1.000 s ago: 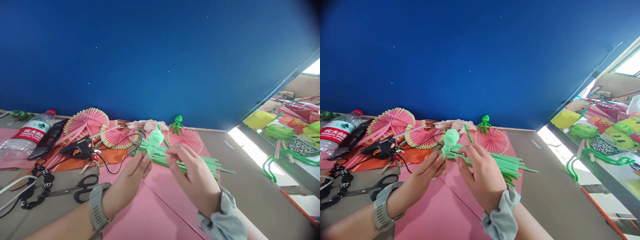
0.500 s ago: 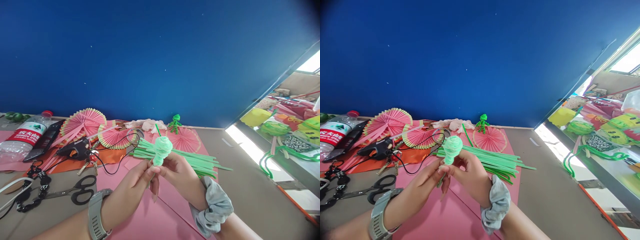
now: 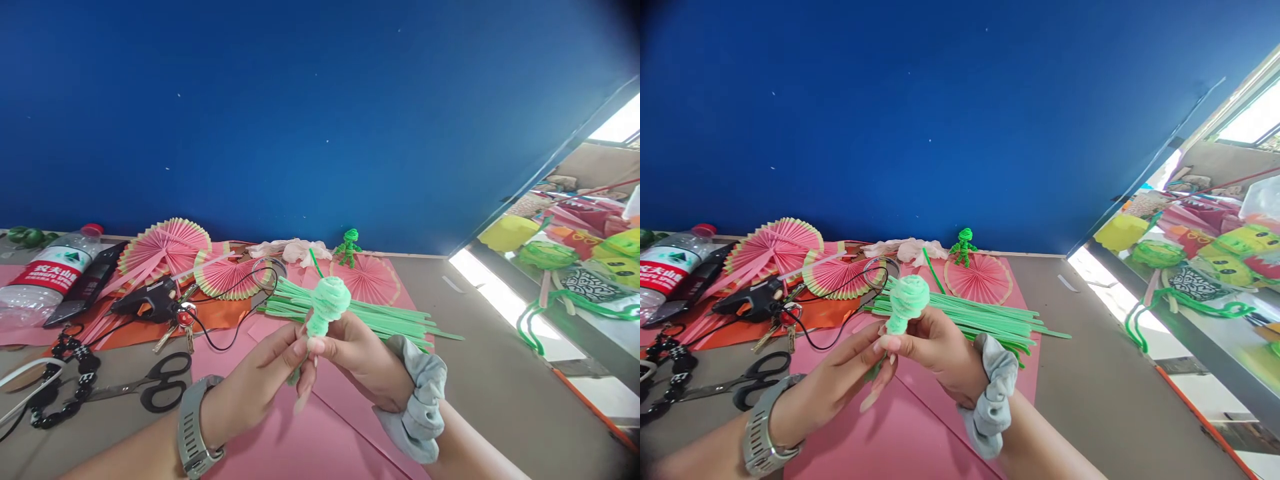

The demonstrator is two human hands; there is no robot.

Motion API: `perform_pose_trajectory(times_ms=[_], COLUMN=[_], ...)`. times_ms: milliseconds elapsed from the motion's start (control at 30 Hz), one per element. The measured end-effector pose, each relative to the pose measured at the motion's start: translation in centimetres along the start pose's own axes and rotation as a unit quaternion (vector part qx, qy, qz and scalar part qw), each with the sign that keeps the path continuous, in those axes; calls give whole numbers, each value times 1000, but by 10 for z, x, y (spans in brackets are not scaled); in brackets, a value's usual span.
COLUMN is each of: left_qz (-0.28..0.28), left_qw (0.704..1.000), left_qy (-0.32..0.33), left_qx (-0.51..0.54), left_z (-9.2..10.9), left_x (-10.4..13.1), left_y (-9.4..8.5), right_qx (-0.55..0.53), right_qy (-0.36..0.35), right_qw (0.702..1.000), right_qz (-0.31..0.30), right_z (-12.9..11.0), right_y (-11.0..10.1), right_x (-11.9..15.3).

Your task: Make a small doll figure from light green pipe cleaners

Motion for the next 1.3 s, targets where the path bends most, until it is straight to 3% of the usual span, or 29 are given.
perform_pose_trajectory(times_ms=[400,600,767,833,967,1167,1300], left_qz=[-40,12,99,123,128,137,154], left_qw=[997,1000,995,992,990,990,988], left_qy=[-6,25,15,7,0,-18,-21], left_qx=[60,14,-15,-30,-54,-16,22], left_z=[-4,-4,-13,-18,-28,-45,-51], left_x=[-1,-3,-4,-6,-10,-12,-14], left_y=[3,-1,-9,-12,-15,-14,-18], right_qx=[-35,-27,54,51,-7,-16,4], right_qy=[-5,-1,-40,-44,-34,-46,-12], right_qw=[999,999,997,996,999,992,996], right_qz=[0,-39,49,56,39,119,85], right_z=[1,2,12,22,44,57,65], right_y=[1,0,-26,-30,-30,-36,-28], right_x=[3,3,1,-1,-3,-3,-3])
Point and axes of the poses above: each hand's wrist, its own x-axis away from the middle knuckle, its own y-axis out of the palm, z = x × y, the point moved 6 cm from there along -x, towards the middle knuckle, and after that the axes turned 10 degrees about -y, right-handed, at the moved point
